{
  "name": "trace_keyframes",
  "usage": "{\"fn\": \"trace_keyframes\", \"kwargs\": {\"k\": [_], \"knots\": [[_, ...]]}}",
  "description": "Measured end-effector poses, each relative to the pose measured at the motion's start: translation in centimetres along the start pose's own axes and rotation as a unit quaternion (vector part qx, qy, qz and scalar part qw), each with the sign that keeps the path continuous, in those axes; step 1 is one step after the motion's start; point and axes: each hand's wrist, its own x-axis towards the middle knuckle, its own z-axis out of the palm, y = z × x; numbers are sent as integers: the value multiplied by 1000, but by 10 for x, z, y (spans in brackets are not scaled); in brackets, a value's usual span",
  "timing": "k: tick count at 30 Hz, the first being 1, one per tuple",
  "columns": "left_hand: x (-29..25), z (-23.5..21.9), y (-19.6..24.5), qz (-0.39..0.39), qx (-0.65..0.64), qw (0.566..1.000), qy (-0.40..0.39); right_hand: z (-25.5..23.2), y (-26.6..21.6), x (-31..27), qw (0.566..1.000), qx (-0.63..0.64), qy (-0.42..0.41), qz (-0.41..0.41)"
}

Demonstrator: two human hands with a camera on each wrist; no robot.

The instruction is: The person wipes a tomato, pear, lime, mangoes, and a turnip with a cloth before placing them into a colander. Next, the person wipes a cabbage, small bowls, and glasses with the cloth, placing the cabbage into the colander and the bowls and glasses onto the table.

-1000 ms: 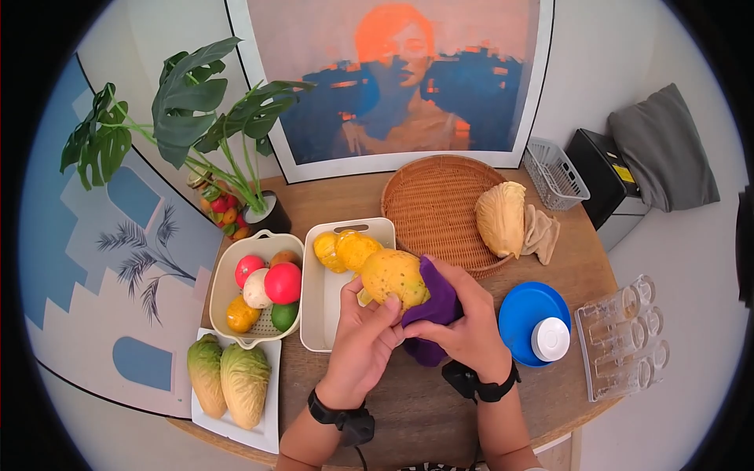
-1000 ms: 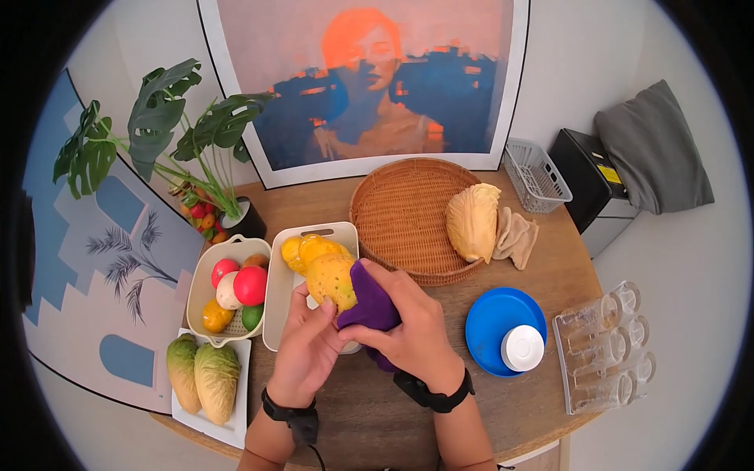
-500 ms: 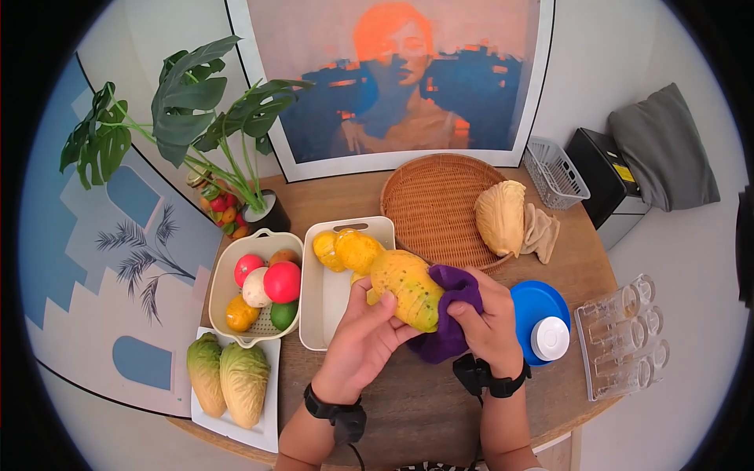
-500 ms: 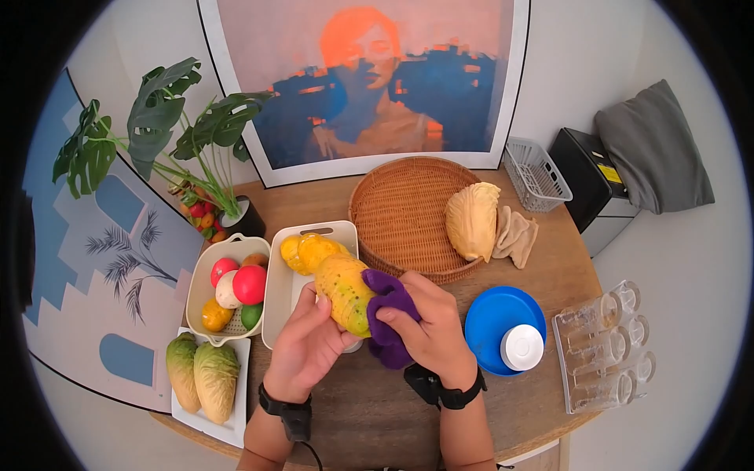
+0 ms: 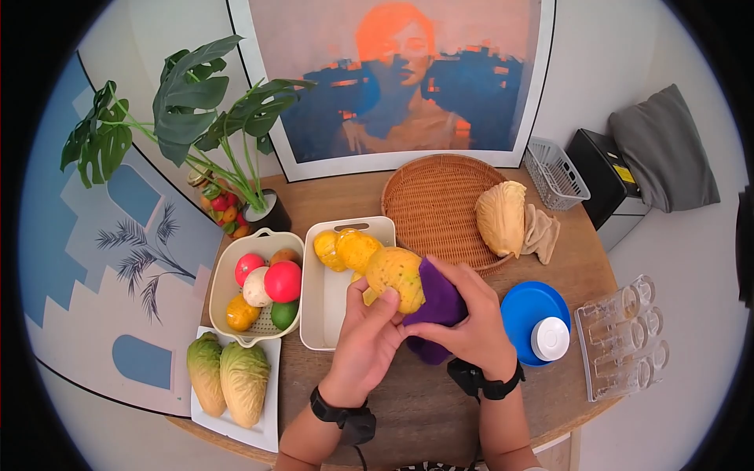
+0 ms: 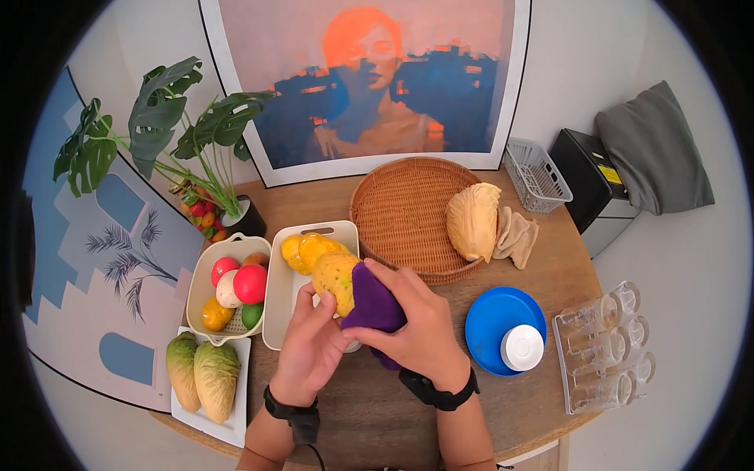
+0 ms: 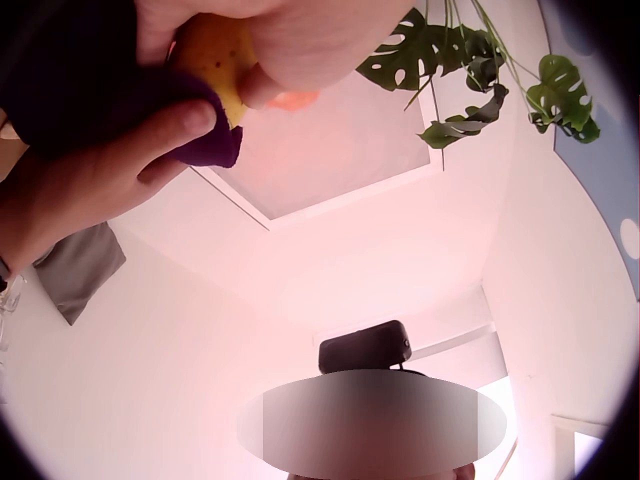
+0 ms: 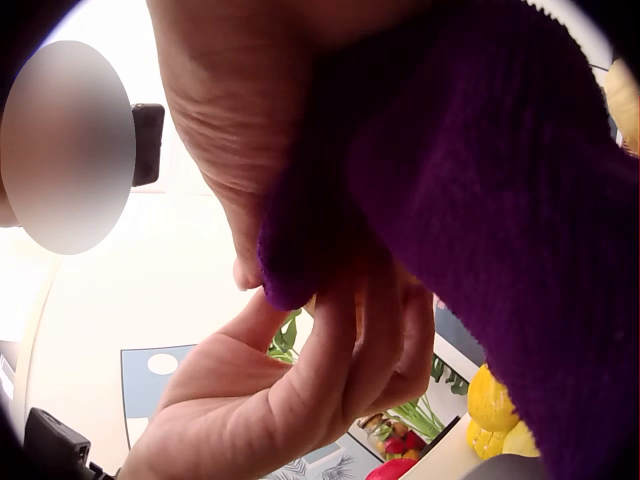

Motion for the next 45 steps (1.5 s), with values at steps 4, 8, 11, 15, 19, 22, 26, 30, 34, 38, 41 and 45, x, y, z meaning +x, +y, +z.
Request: {"fn": "trace_keyframes", "kwargs": {"k": [4,8,11,15,19,22,26,30,34,38,41,45], "knots": [[-2,6,-5,20,25,999,17,5,6,-3,1000,-10,25,-5],[-4,11,-5,42,60,997,16,4,10,-7,997,54,43,27],[-4,11,-4,38,62,997,11,6,8,-7,993,82,66,54],[-1,6,-2,22,65,998,6,10,11,-7,990,97,94,50],[1,5,4,9,64,998,1,11,15,-9,985,99,118,77],[1,2,3,-5,42,999,-18,7,17,-9,989,84,96,80],[1,3,-1,2,-1,1000,-2,4,15,-4,994,88,51,48],[1,1,-2,13,-9,1000,9,8,14,-2,999,45,23,-11],[1,5,-5,25,7,999,37,10,10,-1,999,15,25,-27],[-1,5,1,20,22,999,27,6,15,-6,999,43,14,8],[-2,4,4,9,30,1000,-6,2,16,-9,995,87,33,42],[-1,4,5,-17,42,997,-64,0,15,-12,985,127,90,77]]}}
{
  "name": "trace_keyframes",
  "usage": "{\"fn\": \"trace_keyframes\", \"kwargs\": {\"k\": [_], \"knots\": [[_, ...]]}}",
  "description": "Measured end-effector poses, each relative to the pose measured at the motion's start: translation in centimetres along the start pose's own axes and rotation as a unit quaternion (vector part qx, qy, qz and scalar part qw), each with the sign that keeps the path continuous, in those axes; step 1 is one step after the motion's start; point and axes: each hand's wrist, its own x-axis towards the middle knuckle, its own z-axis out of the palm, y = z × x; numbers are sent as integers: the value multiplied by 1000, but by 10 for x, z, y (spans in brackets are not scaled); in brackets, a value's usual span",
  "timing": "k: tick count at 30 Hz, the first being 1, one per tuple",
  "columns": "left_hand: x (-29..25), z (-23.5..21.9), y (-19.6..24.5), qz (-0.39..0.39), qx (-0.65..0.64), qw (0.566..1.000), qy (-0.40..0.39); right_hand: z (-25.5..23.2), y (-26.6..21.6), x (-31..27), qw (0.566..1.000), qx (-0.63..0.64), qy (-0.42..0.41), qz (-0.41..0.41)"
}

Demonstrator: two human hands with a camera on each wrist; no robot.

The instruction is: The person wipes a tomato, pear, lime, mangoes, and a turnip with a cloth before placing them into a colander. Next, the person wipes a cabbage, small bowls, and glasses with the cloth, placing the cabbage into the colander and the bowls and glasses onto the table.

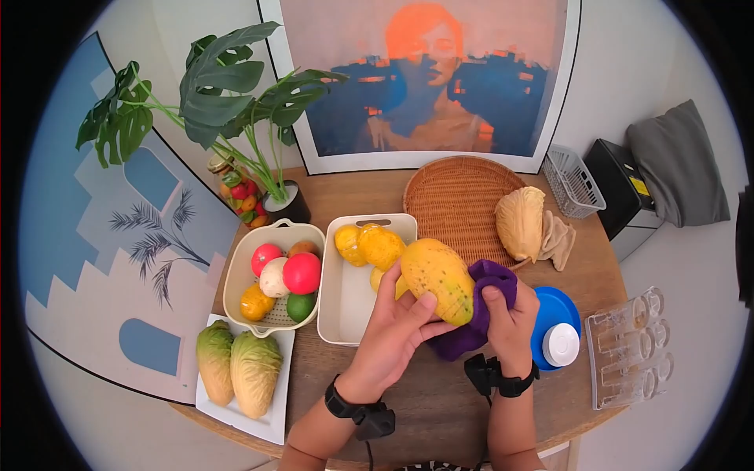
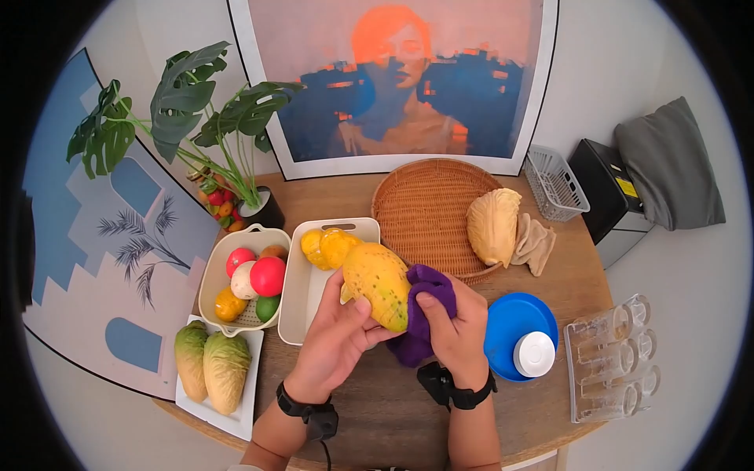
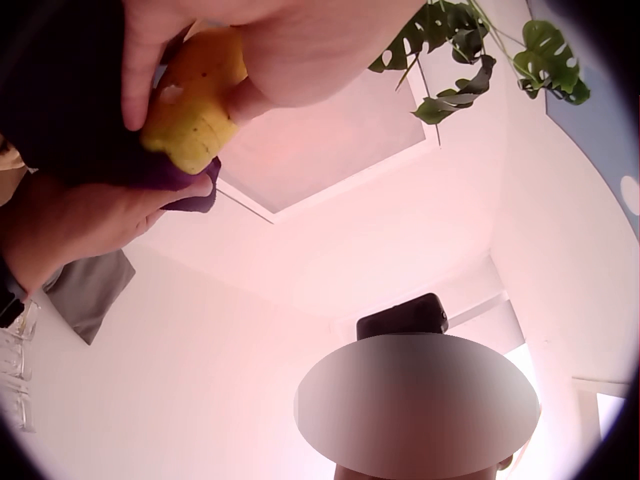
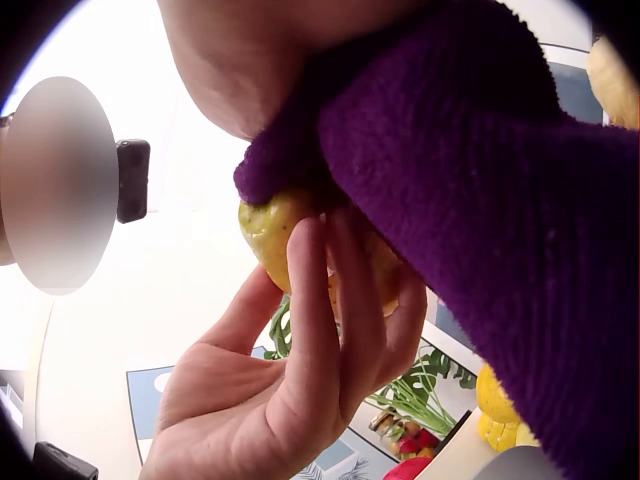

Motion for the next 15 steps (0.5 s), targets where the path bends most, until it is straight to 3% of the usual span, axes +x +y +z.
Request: {"fn": "trace_keyframes", "kwargs": {"k": [4,10,12,13,15], "knots": [[-2,7,3,10,40,999,-21,-2,-2,1,998,11,2,56],[-1,-1,6,24,161,985,-50,0,5,3,999,-4,-43,13],[-1,-1,2,102,255,959,-67,-1,5,4,998,-8,-56,8],[-3,-1,2,102,255,959,-66,0,6,4,998,-12,-69,4],[-7,1,6,64,371,924,-68,3,7,5,998,-3,-67,-14]]}}
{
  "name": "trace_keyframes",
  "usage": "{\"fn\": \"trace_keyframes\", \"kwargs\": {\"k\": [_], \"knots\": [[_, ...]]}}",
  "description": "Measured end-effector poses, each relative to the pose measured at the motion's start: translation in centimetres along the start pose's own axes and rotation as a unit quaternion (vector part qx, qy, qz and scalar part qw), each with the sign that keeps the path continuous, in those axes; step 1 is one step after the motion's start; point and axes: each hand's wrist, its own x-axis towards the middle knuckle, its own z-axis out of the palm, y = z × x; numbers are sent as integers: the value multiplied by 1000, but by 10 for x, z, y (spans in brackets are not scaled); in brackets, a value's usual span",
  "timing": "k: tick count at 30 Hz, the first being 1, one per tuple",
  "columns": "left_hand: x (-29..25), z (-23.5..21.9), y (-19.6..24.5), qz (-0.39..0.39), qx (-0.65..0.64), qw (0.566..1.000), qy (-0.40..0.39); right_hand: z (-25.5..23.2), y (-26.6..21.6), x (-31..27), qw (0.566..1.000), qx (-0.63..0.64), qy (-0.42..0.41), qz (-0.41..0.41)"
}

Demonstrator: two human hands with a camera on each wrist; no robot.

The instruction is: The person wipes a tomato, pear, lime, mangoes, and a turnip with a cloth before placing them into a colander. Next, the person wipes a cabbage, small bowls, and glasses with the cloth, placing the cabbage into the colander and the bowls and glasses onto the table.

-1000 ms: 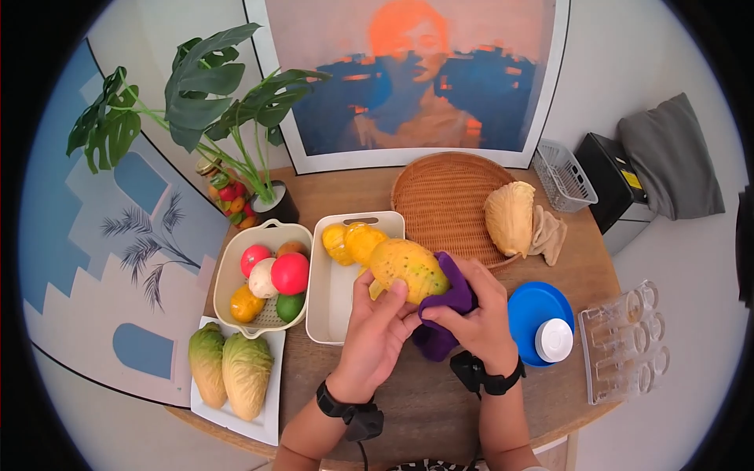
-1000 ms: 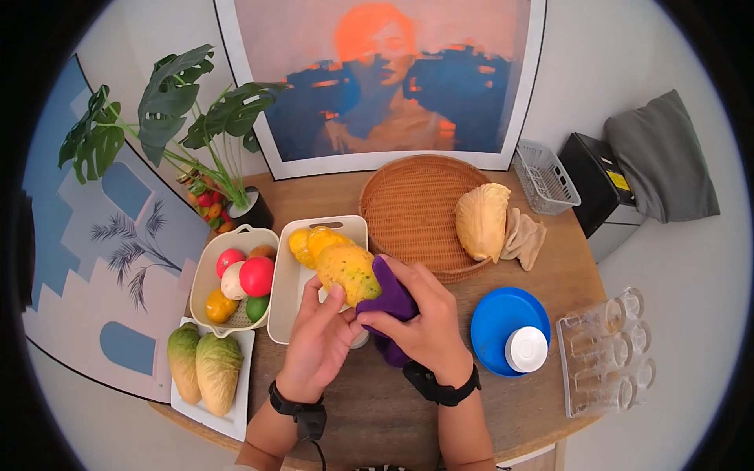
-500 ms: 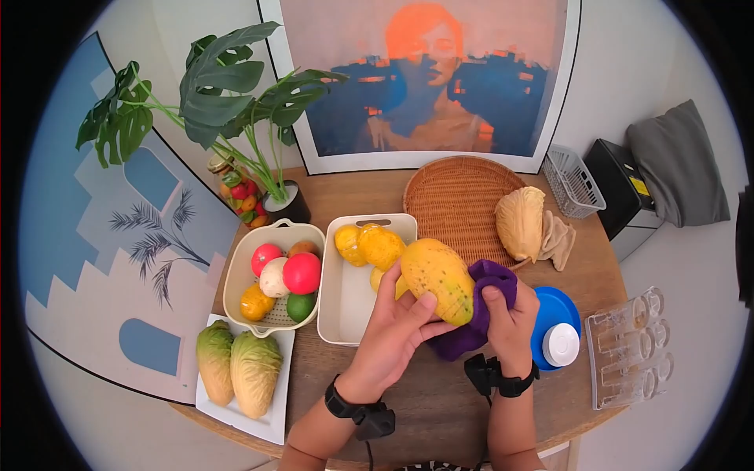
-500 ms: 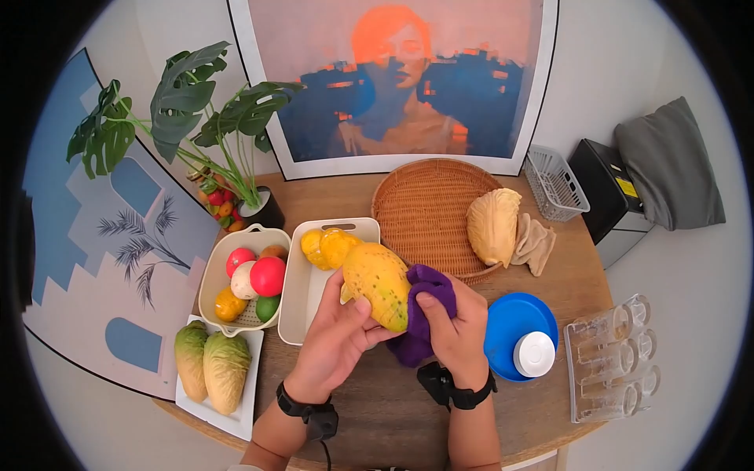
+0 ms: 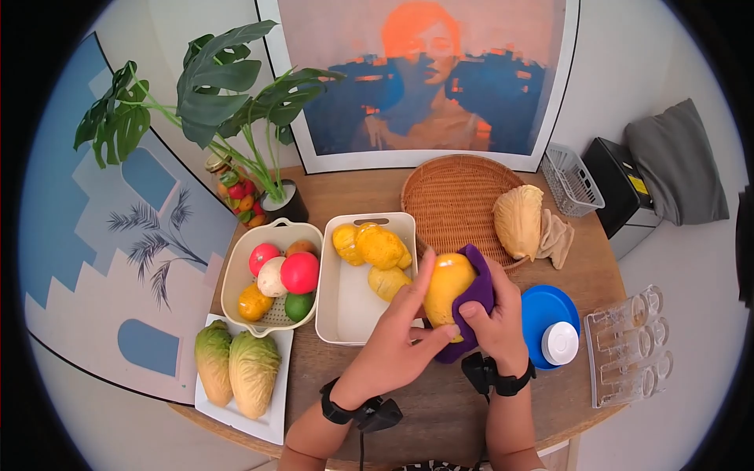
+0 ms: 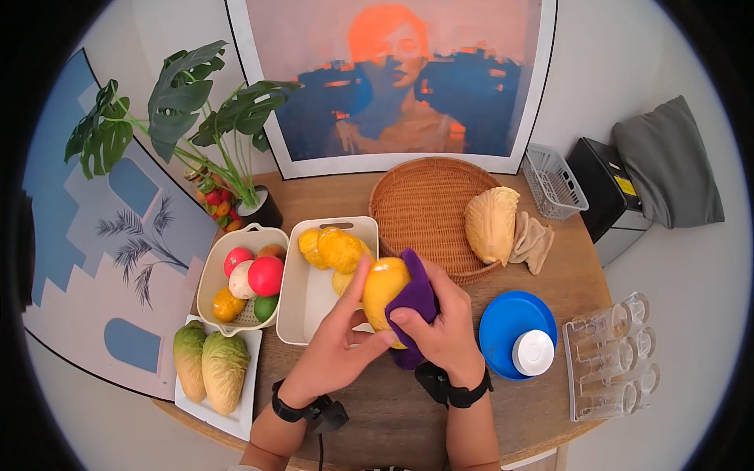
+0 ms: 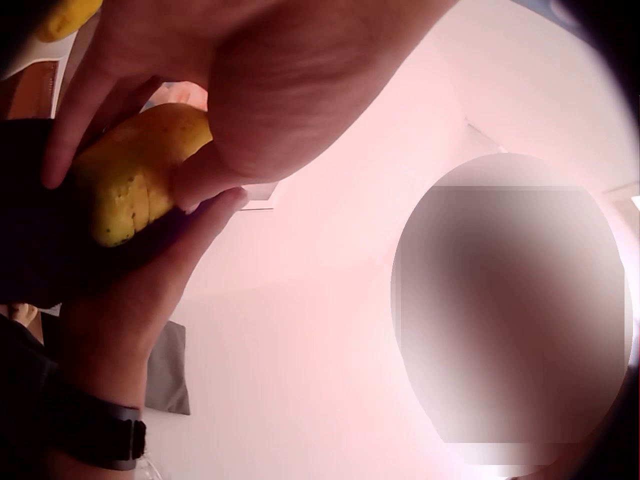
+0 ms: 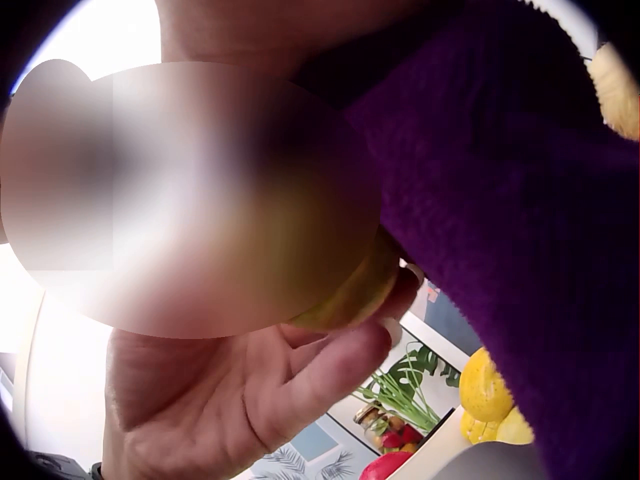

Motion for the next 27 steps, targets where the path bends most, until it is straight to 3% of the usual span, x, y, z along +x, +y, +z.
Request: {"fn": "trace_keyframes", "kwargs": {"k": [5,6,7,10,13,19,24,27], "knots": [[-3,-1,6,2,115,993,-29,-1,-4,1,999,-24,-12,-25],[-3,-1,7,-8,129,991,-29,-2,-9,1,1000,-8,-15,21],[-4,-2,9,-8,128,991,-28,-2,-13,0,998,7,-19,67],[-7,-7,11,-4,130,991,-44,2,-20,-2,993,48,23,103],[-8,-7,9,-2,79,995,-66,1,-16,-1,985,106,78,111],[-5,-7,5,-11,73,994,-85,-1,-15,-1,980,125,76,134],[0,-8,-4,-3,-37,999,-5,-2,-17,1,991,63,-26,111],[0,-12,-20,20,22,999,40,5,-19,4,996,31,-51,67]]}}
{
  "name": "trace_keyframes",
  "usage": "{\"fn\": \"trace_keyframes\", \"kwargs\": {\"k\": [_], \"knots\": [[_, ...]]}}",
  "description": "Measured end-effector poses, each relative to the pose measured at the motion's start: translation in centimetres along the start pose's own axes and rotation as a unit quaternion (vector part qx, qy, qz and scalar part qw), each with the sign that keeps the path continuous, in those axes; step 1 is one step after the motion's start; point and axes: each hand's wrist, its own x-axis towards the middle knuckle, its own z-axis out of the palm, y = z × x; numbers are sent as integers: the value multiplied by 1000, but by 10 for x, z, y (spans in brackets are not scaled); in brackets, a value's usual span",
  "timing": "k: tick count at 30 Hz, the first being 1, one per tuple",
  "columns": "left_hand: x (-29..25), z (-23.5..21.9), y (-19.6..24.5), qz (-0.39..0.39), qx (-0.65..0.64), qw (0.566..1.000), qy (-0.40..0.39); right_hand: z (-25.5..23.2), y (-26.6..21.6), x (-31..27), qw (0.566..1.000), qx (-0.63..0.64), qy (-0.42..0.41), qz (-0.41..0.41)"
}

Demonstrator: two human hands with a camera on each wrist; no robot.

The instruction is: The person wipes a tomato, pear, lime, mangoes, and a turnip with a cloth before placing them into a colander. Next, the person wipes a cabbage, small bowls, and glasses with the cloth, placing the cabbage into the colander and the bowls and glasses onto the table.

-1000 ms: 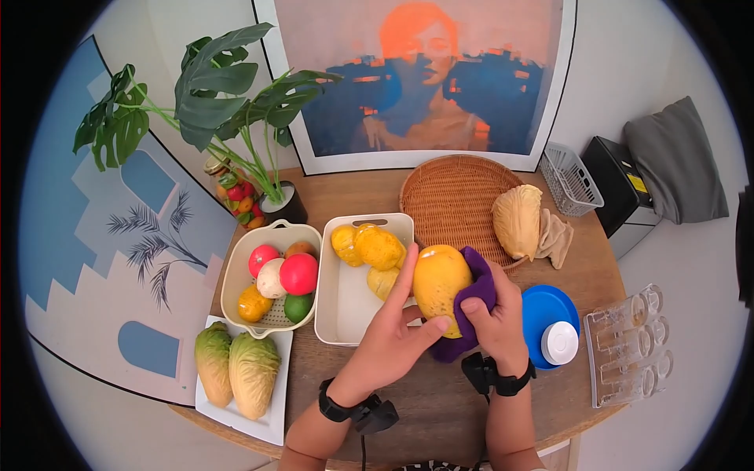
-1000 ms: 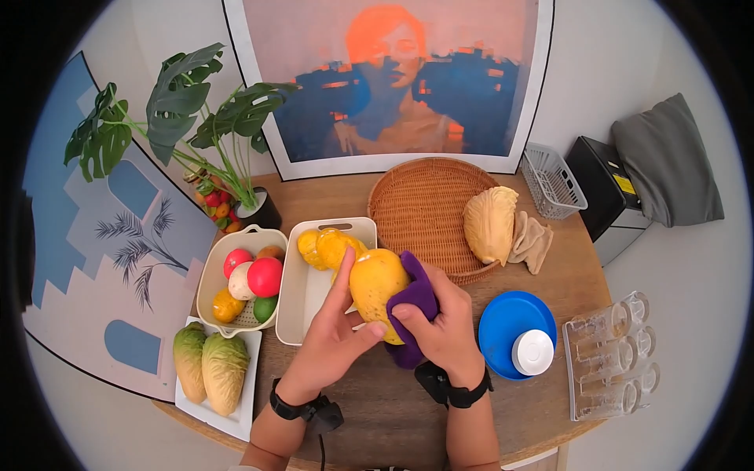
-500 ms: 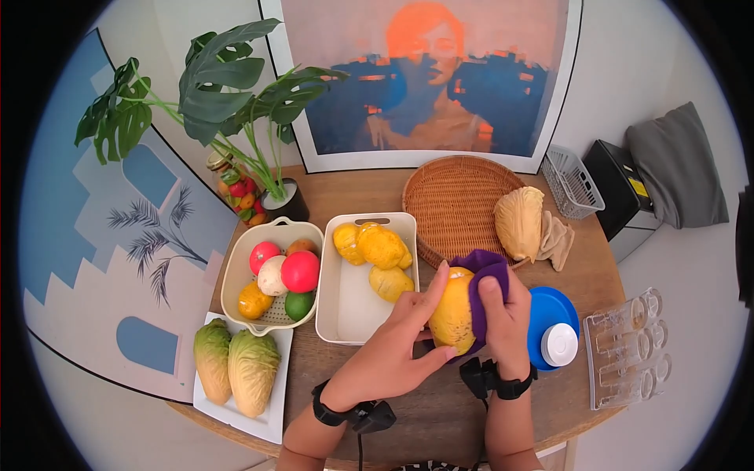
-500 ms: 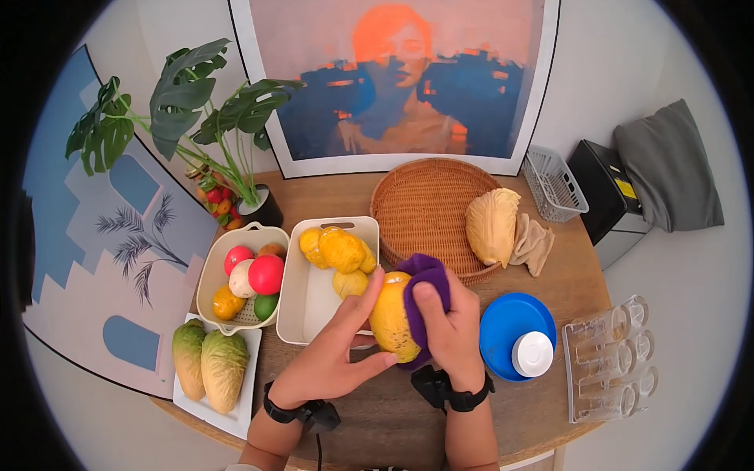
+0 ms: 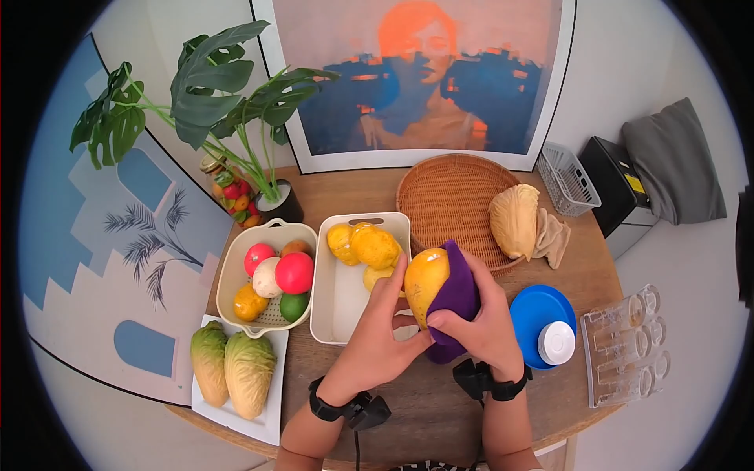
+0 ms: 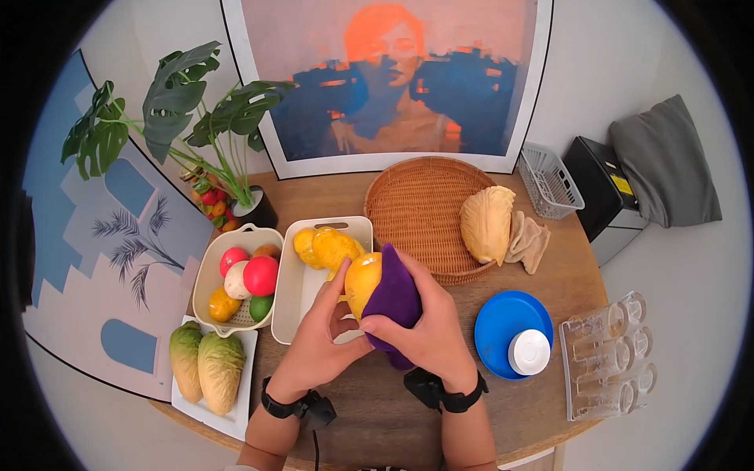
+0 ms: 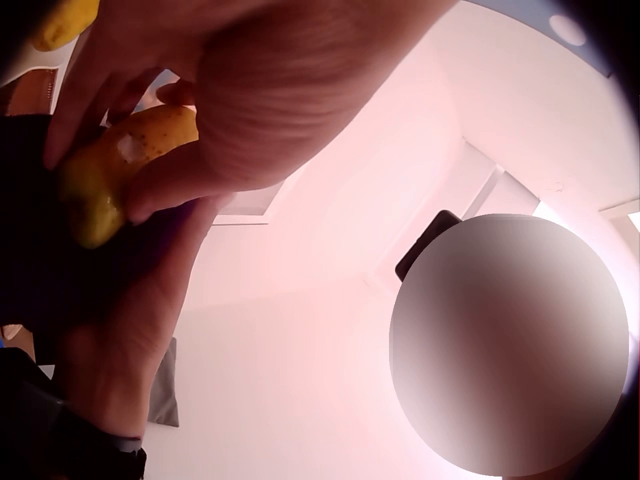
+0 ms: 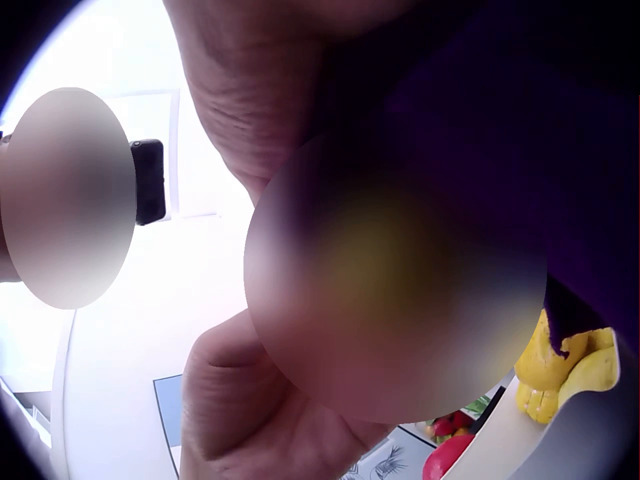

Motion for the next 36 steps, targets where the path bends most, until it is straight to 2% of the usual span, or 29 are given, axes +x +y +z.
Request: {"fn": "trace_keyframes", "kwargs": {"k": [3,6,7,9,12,16,18,19,21,22,28,33,36], "knots": [[3,-3,5,15,54,998,-20,2,3,-1,1000,1,-2,-2],[1,1,16,9,89,996,-28,1,5,-4,998,59,9,11],[0,3,19,10,89,996,-27,3,4,-5,995,89,42,27],[-2,8,24,-8,-26,999,-35,3,5,-5,989,119,74,43],[-4,7,30,-24,-64,995,-72,-2,11,-4,986,87,122,70],[-1,5,20,-20,-78,994,-75,-3,13,-4,984,90,126,84],[1,3,14,-17,-112,993,-22,1,5,-3,985,113,88,92],[1,2,15,-18,-111,993,-22,4,4,-2,985,114,89,92],[3,0,17,-24,-68,997,-22,8,5,0,999,20,40,-11],[3,0,17,-24,-68,997,-23,8,8,1,998,50,27,24],[3,4,13,26,-25,999,-21,4,14,-2,999,26,40,14],[2,6,17,-10,-123,992,1,8,13,-3,997,0,75,9],[2,8,17,17,-113,993,9,11,16,-4,996,-16,90,-4]]}}
